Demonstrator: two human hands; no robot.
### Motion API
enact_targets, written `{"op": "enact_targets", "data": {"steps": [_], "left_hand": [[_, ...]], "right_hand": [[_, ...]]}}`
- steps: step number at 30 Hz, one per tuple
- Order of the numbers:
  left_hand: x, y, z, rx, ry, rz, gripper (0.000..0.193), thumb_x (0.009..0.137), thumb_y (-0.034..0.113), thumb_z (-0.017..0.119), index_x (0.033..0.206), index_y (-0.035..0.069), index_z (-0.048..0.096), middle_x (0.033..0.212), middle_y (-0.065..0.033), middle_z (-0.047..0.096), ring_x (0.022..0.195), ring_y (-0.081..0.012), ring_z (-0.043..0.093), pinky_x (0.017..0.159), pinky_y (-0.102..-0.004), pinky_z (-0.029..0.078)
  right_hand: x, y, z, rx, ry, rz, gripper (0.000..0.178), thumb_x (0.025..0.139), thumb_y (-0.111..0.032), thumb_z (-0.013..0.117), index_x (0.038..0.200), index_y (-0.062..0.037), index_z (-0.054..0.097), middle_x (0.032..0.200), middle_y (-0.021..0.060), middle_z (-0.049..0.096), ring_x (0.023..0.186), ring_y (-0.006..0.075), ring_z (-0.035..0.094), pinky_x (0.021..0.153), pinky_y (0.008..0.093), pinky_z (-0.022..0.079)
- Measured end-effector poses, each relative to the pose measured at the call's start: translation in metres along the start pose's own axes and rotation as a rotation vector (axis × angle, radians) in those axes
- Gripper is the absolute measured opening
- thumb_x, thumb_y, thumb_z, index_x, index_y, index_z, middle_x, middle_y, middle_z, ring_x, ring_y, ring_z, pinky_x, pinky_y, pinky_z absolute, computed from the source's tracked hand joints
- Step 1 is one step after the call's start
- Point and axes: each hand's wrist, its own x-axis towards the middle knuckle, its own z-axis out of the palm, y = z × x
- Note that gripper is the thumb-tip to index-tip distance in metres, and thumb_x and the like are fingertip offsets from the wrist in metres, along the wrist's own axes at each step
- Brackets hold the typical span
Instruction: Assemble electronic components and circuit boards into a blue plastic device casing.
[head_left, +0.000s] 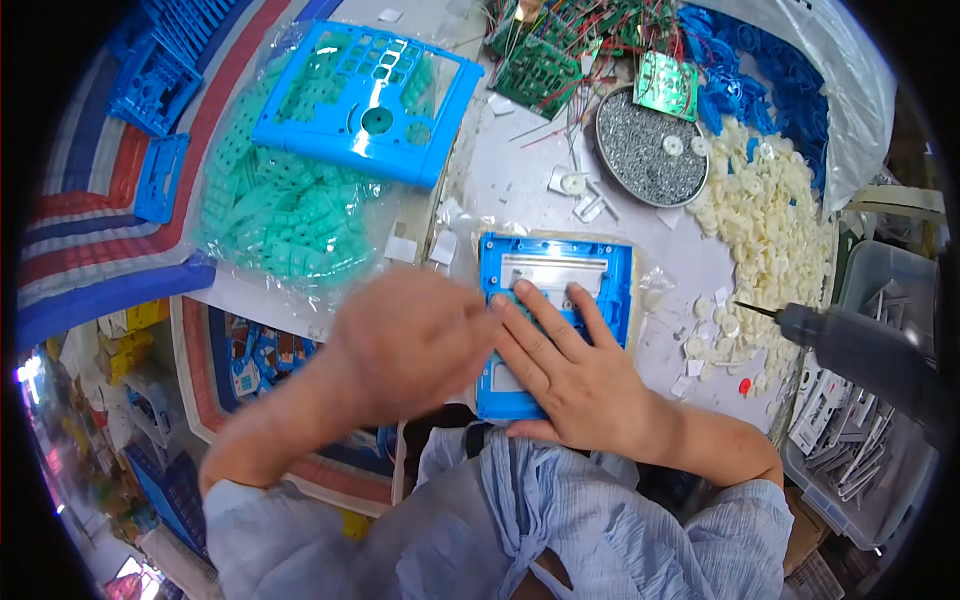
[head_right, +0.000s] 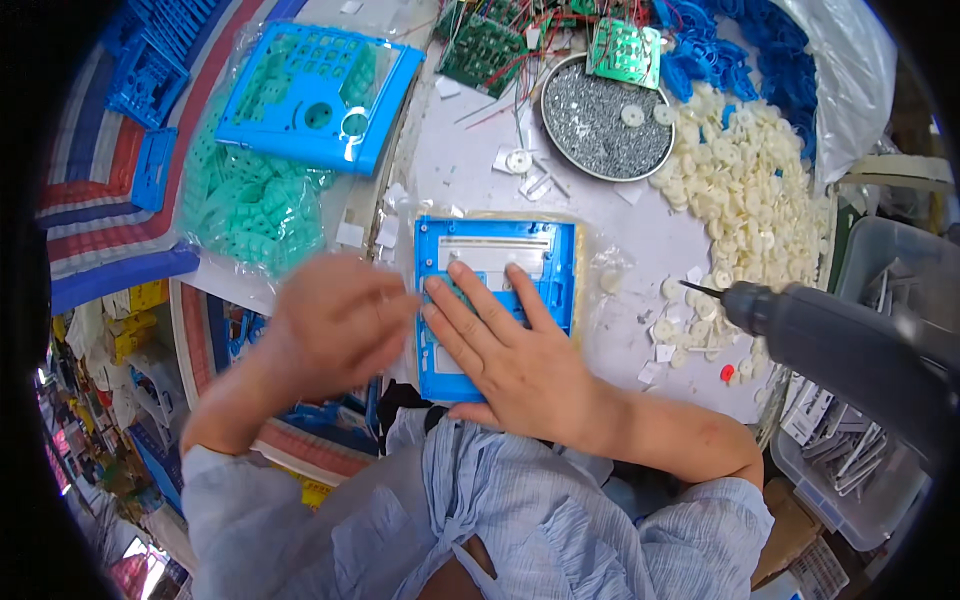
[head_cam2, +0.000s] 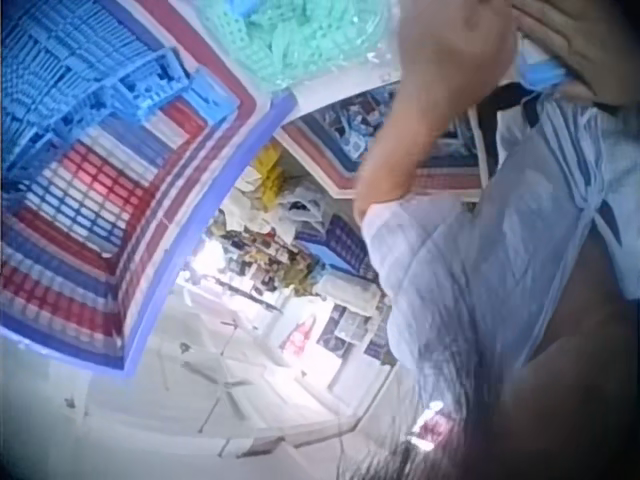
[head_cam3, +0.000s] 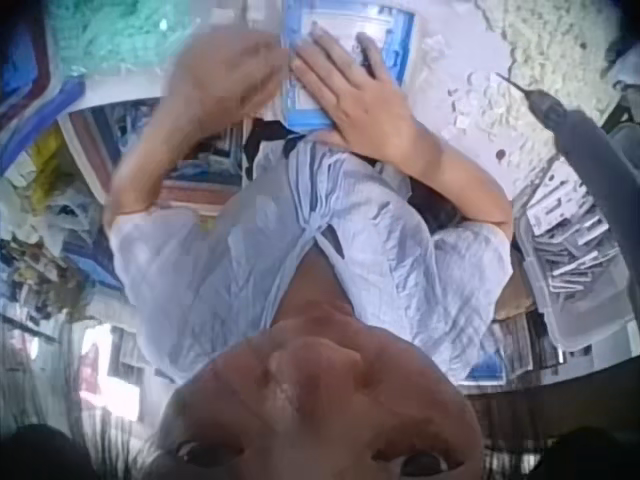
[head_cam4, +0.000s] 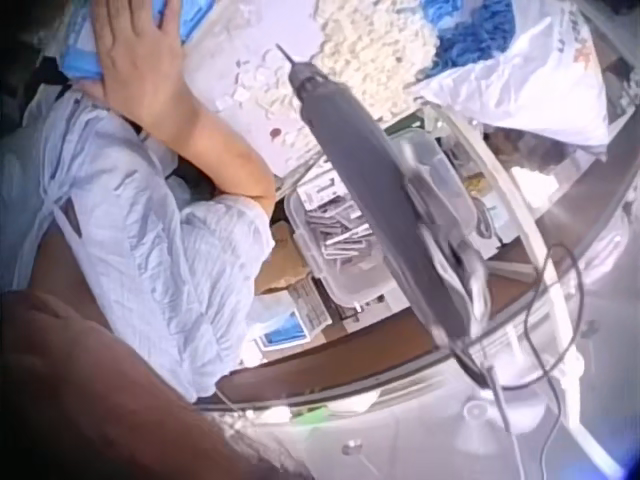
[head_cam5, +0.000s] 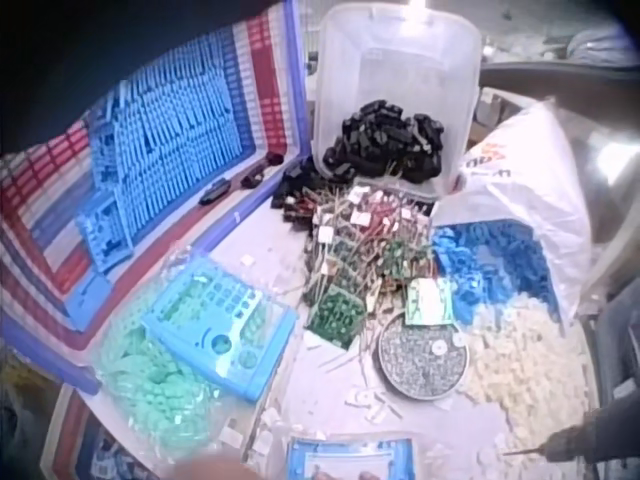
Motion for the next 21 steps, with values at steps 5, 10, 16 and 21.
{"op": "enact_targets", "data": {"steps": [5, 10, 16, 21], "left_hand": [[0.115, -0.07, -0.011, 0.331, -0.033, -0.081, 0.023, 0.086, 0.023, 0.074, 0.103, 0.007, 0.075, 0.096, -0.0141, 0.071, 0.088, -0.0364, 0.067, 0.076, -0.0485, 0.053], [0.184, -0.12, 0.009, 0.747, -0.26, -0.451, 0.038, 0.084, 0.045, 0.078, 0.091, 0.007, 0.078, 0.092, -0.0123, 0.075, 0.087, -0.031, 0.069, 0.088, -0.0551, 0.041], [0.192, -0.117, 0.007, 0.392, -0.168, -0.633, 0.033, 0.084, 0.039, 0.077, 0.086, 0.007, 0.075, 0.09, -0.0134, 0.073, 0.082, -0.0326, 0.069, 0.081, -0.0506, 0.045], [0.169, -0.072, -0.005, 0.405, 0.368, -0.215, 0.022, 0.088, 0.025, 0.072, 0.092, 0.003, 0.068, 0.086, -0.0178, 0.068, 0.08, -0.0367, 0.066, 0.069, -0.0466, 0.05]], "right_hand": [[-0.003, 0.004, 0.0, 0.034, 0.027, 0.002, 0.105, 0.077, -0.06, 0.077, 0.155, -0.0007, 0.041, 0.167, 0.018, 0.032, 0.157, 0.0355, 0.025, 0.121, 0.0625, 0.024], [-0.003, 0.007, 0.004, 0.069, 0.118, -0.075, 0.095, 0.083, -0.065, 0.068, 0.15, -0.001, 0.046, 0.162, 0.021, 0.038, 0.153, 0.0402, 0.03, 0.117, 0.066, 0.027], [-0.01, 0.032, -0.015, 0.266, 0.423, -0.16, 0.066, 0.085, -0.039, 0.077, 0.138, -0.003, 0.06, 0.153, 0.0182, 0.048, 0.141, 0.0356, 0.045, 0.111, 0.0556, 0.04], [0.03, 0.067, -0.043, 1.09, 0.916, 0.163, 0.046, 0.101, -0.025, 0.063, 0.137, 0.0045, 0.056, 0.143, 0.0173, 0.058, 0.131, 0.029, 0.057, 0.107, 0.0429, 0.048]]}}
